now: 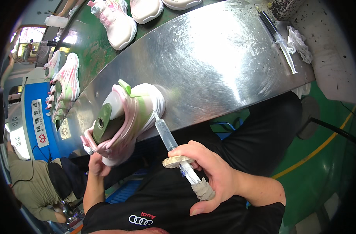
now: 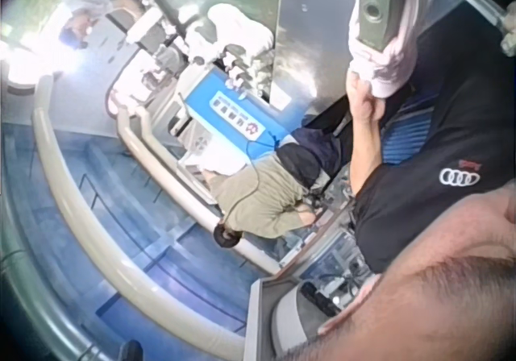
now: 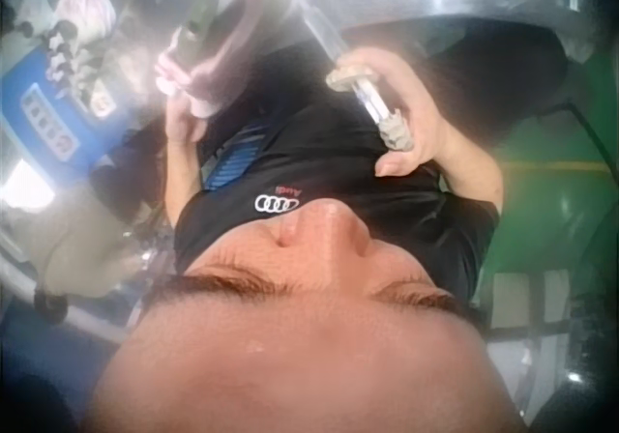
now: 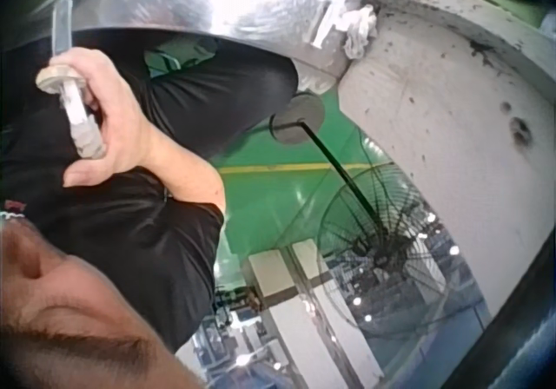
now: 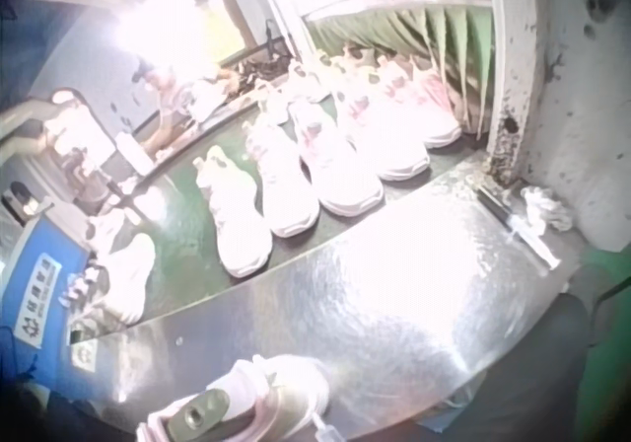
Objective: The person takes shoes from a conveyor belt, applies adhesive along the sole edges using a syringe while rotating them, and places the shoes back onto the conveyor belt.
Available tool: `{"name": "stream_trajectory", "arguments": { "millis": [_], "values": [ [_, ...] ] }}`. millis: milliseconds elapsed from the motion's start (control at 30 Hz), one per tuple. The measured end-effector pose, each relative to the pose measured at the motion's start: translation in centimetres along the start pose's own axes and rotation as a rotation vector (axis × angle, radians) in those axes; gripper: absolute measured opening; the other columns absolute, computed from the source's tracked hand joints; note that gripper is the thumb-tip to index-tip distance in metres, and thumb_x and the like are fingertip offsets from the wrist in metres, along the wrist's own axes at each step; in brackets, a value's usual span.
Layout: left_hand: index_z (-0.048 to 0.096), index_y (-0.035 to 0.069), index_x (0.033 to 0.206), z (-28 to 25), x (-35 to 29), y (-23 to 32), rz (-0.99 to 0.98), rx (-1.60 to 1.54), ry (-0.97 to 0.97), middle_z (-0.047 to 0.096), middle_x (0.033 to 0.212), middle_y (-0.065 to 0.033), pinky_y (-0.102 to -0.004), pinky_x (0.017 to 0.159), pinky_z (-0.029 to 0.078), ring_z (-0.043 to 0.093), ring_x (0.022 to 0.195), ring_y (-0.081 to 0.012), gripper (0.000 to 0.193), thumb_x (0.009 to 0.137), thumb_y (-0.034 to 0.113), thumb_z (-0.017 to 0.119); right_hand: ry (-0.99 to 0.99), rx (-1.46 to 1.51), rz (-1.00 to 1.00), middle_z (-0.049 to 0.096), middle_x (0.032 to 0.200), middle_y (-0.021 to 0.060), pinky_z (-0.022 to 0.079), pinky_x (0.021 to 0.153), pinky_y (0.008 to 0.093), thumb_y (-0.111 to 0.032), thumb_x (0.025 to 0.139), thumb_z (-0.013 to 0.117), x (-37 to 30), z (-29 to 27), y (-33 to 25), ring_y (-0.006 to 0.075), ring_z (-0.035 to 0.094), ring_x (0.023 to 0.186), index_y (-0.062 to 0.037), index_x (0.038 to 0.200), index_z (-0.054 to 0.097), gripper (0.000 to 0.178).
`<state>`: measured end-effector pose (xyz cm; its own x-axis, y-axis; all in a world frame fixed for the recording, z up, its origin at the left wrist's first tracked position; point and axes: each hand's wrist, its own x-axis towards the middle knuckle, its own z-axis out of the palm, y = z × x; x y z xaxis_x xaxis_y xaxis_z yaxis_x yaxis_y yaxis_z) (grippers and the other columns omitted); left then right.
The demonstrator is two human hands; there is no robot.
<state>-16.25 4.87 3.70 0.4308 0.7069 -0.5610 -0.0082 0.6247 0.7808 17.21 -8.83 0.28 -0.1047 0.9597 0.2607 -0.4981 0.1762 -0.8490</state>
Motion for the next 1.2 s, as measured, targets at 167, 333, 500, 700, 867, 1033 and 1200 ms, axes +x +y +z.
{"name": "stream_trajectory", "arguments": {
  "millis": [167,333,500,700,867,1033,1200],
  "values": [
    [0.024,-0.003,0.136,4.0,-0.5,-2.1,-0.043,-0.191,-0.137,0.04,0.132,-0.0209,-0.0434,0.103,0.033,0.043,0.121,-0.0319,0.081,0.069,0.014,0.067,0.01,-0.017,0.028,0.047,0.106,0.0095,0.038,0.072,0.0245,-0.042,0.057,0.082,-0.1,0.7,-0.9,0.0137,0.045,0.083,0.0029,0.127,0.036,0.095],
    [0.018,-0.003,0.138,6.3,-1.4,-3.6,-0.158,-0.427,-0.233,0.038,0.134,-0.0206,-0.044,0.103,0.032,0.042,0.122,-0.0317,0.087,0.065,0.004,0.066,-0.033,-0.091,0.077,0.047,0.106,0.0113,0.04,0.071,0.0254,-0.041,0.056,0.083,0.5,1.6,-2.8,0.0163,0.046,0.083,0.0026,0.126,0.037,0.094],
    [0.019,-0.002,0.138,8.1,-0.4,-5.6,-0.214,-0.57,-0.39,0.039,0.134,-0.0171,-0.042,0.105,0.029,0.039,0.125,-0.0298,0.088,0.062,-0.004,0.064,-0.066,-0.133,0.196,0.048,0.103,0.0134,0.039,0.075,0.0257,-0.043,0.054,0.084,0.0,2.6,-4.9,0.0168,0.05,0.087,0.0072,0.124,0.038,0.098],
    [0.026,0.003,0.137,10.5,2.0,-6.6,-0.37,-0.701,-0.629,0.041,0.132,-0.0148,-0.0422,0.104,0.031,0.039,0.125,-0.0288,0.08,0.065,-0.01,0.059,0.021,-0.035,0.303,0.051,0.101,0.0133,0.038,0.072,0.0244,-0.044,0.054,0.084,-1.7,3.4,-9.0,0.0168,0.052,0.085,0.0071,0.121,0.04,0.095],
    [0.041,0.001,0.127,13.4,3.4,-6.5,-0.436,-0.653,-0.691,0.051,0.123,-0.0133,-0.0418,0.101,0.035,0.045,0.119,-0.0279,0.06,0.07,-0.011,0.057,-0.062,-0.371,0.259,0.057,0.101,0.0127,0.036,0.072,0.0302,-0.058,0.053,0.077,-2.6,4.0,-12.7,0.0189,0.047,0.081,0.006,0.12,0.043,0.099],
    [0.034,0.004,0.133,15.2,5.7,-6.9,-0.435,-0.521,-0.827,0.045,0.129,-0.0166,-0.0433,0.1,0.038,0.044,0.12,-0.0309,0.061,0.078,-0.008,0.055,0.009,-0.388,0.246,0.057,0.099,0.013,0.036,0.07,0.0286,-0.055,0.054,0.079,-5.2,4.4,-14.0,0.0187,0.05,0.083,0.0053,0.119,0.043,0.095],
    [0.049,0.003,0.118,17.3,6.1,-6.1,-0.385,-0.523,-0.757,0.058,0.111,-0.0122,-0.037,0.086,0.05,0.056,0.104,-0.0257,0.043,0.078,-0.004,0.062,0.142,-0.407,0.188,0.06,0.096,0.0126,0.035,0.066,0.0288,-0.055,0.056,0.078,-6.6,5.0,-14.2,0.0192,0.053,0.079,0.0013,0.116,0.047,0.088]
  ]
}}
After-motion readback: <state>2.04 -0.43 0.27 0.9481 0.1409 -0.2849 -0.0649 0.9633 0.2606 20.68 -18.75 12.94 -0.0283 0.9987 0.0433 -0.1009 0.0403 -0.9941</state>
